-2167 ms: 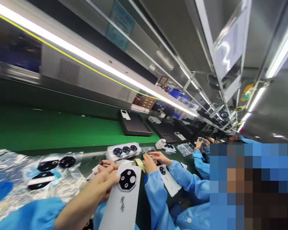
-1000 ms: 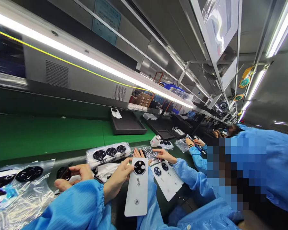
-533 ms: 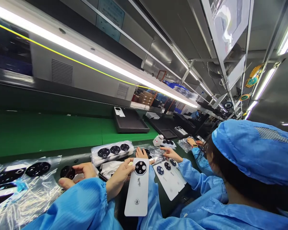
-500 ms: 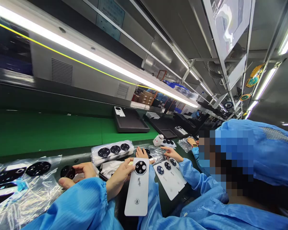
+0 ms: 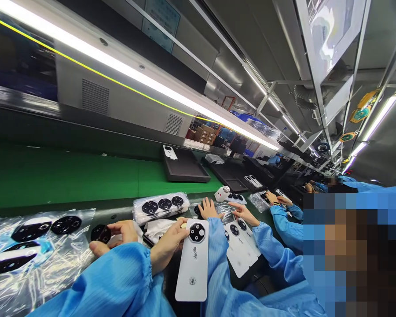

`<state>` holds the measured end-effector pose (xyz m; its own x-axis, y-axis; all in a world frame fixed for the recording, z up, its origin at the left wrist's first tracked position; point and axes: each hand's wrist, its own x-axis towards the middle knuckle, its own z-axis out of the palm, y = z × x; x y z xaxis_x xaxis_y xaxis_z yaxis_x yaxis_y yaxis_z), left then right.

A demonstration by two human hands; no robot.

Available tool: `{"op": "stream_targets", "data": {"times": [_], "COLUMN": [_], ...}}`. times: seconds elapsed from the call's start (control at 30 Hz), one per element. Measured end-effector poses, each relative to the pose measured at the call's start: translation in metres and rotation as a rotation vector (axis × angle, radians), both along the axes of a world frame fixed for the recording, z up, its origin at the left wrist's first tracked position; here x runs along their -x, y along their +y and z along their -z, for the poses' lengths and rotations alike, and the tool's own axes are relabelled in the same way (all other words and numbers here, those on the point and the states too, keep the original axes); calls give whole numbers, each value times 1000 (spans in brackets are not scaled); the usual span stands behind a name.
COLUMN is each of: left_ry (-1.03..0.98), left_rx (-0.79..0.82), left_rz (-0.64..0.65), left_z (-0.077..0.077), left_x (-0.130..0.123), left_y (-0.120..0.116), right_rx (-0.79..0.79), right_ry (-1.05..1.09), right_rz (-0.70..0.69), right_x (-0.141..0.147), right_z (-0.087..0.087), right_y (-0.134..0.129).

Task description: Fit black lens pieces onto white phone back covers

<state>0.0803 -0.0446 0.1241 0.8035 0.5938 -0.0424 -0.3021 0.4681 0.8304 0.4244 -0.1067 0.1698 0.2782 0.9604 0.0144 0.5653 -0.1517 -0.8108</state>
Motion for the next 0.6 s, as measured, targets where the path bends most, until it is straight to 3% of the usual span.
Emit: {"op": "stream_targets", "data": {"times": [0.23,0.6], "left_ry": [12,36], "left_rx": [-24,-51], "left_rz": [16,31], "left_z": [0,3], "left_x": [1,1], "left_y": [0,-1], "right_rx": [-20,-283], "right_ry": [-53,-52], "right_rz": [57,169], "right_x": [-26,-53], "right_z": [-10,-19], "right_y": [-23,-71]}}
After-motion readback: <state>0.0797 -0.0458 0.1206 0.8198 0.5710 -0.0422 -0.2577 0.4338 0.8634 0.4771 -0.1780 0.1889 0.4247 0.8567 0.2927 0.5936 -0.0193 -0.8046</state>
